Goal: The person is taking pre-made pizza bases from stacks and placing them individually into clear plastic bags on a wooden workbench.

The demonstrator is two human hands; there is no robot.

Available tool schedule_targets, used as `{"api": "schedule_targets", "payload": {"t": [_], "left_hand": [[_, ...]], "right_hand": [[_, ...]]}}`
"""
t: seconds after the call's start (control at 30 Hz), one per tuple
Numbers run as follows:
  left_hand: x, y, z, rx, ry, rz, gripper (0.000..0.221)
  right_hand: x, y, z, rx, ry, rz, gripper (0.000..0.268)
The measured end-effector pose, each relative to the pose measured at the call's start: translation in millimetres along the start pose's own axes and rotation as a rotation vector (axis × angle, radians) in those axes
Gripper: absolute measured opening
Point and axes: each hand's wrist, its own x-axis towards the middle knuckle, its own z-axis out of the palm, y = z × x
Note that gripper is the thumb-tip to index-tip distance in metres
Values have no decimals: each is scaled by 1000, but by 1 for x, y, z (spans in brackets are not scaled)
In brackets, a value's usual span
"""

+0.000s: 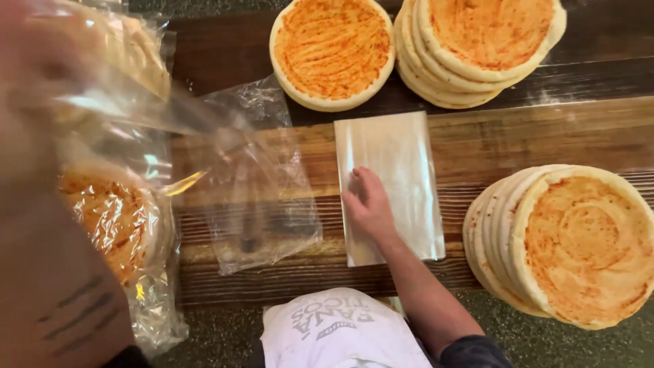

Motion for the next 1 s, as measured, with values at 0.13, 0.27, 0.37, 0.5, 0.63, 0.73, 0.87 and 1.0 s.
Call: {"api": "schedule_targets", "payload": {"t": [0.13,0.27,0.37,0.5,0.63,0.73,0.87,1.0], "left_hand": [[-29,91,191,225,-89,143,25],[-113,21,295,680,-379,451,27],[-126,17,283,297,-699,-242,12],[-164,-23,290,164,-676,-473,9],[-181,-44,297,381,-649,-305,11],[-181,-22,284,338,-623,-268,16],[-196,-51,286,-277,-368,-627,11],[-152,-4,243,-675,139,-1032,13]], "right_hand": [[-8,-34,-46,1005,106,25,41],[-4,-17,-41,944,106,21,33],[-12,9,-20,798,164,140,19],[-27,18,7,933,122,269,10],[-35,1,9,745,-74,383,23],[-37,20,23,760,33,366,16],[-46,12,19,825,212,367,20],[-59,13,22,753,279,427,31]]}}
